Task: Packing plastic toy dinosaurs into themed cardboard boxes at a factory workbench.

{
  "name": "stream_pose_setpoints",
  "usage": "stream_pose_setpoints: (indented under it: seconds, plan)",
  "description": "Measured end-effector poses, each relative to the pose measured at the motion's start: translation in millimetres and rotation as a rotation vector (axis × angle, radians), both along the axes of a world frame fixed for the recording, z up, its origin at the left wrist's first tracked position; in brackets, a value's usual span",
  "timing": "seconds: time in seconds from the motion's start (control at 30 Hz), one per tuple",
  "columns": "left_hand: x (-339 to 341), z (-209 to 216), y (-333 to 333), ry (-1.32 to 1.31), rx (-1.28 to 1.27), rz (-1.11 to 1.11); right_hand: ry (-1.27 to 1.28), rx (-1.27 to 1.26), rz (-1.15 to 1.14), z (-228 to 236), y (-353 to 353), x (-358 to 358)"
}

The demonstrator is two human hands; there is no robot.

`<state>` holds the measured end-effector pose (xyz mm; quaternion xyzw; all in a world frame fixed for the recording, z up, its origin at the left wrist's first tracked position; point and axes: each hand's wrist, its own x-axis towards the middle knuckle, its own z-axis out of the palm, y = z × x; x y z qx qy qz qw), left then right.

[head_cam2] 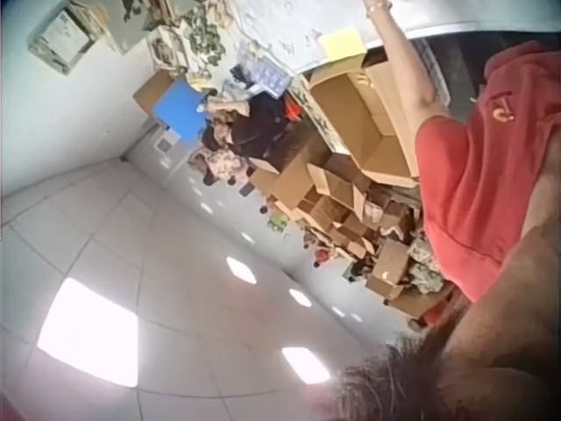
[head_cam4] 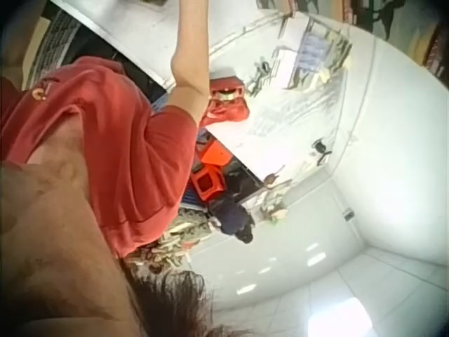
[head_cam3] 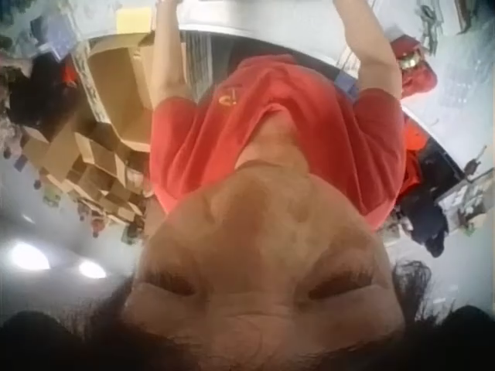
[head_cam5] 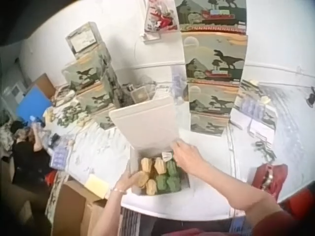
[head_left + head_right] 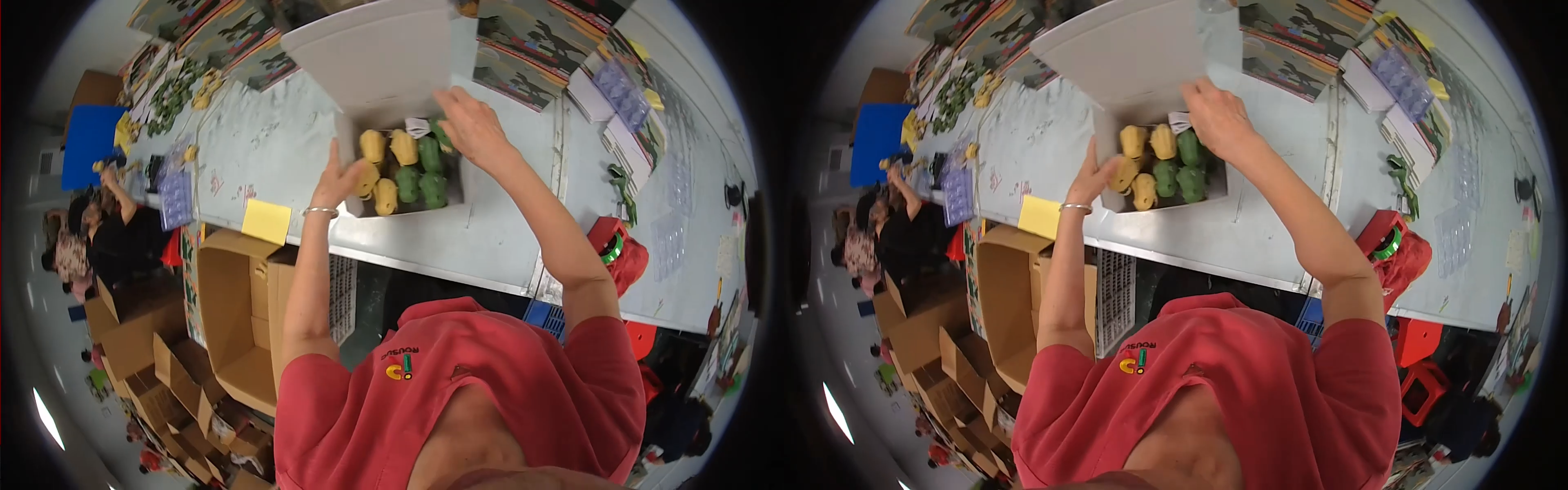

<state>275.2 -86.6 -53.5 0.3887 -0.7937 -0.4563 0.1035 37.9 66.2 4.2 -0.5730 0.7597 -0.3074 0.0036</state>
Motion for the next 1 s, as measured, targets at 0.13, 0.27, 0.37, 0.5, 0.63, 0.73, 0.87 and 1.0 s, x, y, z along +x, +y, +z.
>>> stream_pose_setpoints:
  seconds: [0.13,0.27,0.37,0.5,0.63,0.73,0.87,1.0]
  plan:
    - [16,-24,9,-0.155,-0.188,-0.069,0.294,0.449,0.310,-32,-34,21]
    - [19,-26,21,-0.004,0.045,-0.043,0.392,0.554,0.375,-67,-40,-6]
    - [-10,-11,32,-0.292,0.036,0.060,0.395,0.565,0.341,-110,-30,-36]
    - [-11,-19,42,-0.333,-0.159,0.123,0.387,0.684,0.333,-121,-34,-50]
    - [-21,-34,48,-0.357,-0.222,0.163,0.335,0.473,0.388,-109,-21,-35]
    - [-19,8,63,-0.347,-0.185,0.108,0.438,0.459,0.283,-112,-6,-44]
    - [-33,-20,78,-0.323,-0.247,0.166,0.324,0.292,0.424,-68,0,-59]
    - [-38,-81,72,-0.290,-0.502,0.070,0.408,0.394,-0.250,-64,22,-44]
